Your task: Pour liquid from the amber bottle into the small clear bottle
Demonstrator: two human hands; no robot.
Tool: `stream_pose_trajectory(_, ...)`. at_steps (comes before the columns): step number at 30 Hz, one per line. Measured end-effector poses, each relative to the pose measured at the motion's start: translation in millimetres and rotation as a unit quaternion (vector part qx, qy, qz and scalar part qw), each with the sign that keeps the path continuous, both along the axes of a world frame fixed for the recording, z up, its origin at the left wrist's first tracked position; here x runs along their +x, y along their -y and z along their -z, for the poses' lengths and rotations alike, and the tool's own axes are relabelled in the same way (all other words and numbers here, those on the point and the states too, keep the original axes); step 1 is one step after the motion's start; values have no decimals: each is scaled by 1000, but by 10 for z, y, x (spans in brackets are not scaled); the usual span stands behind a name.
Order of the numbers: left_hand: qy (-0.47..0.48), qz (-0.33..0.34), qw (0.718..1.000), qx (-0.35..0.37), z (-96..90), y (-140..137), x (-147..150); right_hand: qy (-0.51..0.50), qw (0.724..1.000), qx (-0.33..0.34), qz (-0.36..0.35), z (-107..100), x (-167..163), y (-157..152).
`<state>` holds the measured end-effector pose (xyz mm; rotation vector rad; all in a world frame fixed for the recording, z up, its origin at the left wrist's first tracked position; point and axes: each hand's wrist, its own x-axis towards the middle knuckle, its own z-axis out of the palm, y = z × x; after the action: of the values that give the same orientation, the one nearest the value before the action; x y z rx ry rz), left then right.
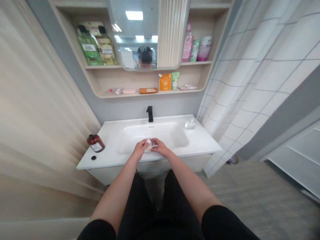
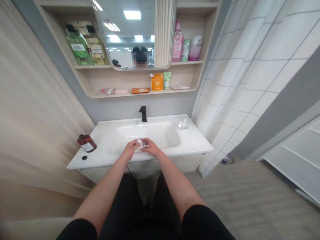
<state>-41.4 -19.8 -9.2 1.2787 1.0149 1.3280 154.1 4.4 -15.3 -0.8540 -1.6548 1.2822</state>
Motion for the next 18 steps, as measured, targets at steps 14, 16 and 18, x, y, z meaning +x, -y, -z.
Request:
stream_pose_trajectory(14,-10,-44,999,2,5,-10,5,1,1000,2,14,51,-19,-29)
stream_pose_trajectory(16,-13,-35,999,2,10,-10,3,2,1000,0,13,36,-17,-20)
stream_pose_trajectory(18,-15,-19,1000,-1,11,-9,1,2,1000,1,9,19,-14,-10)
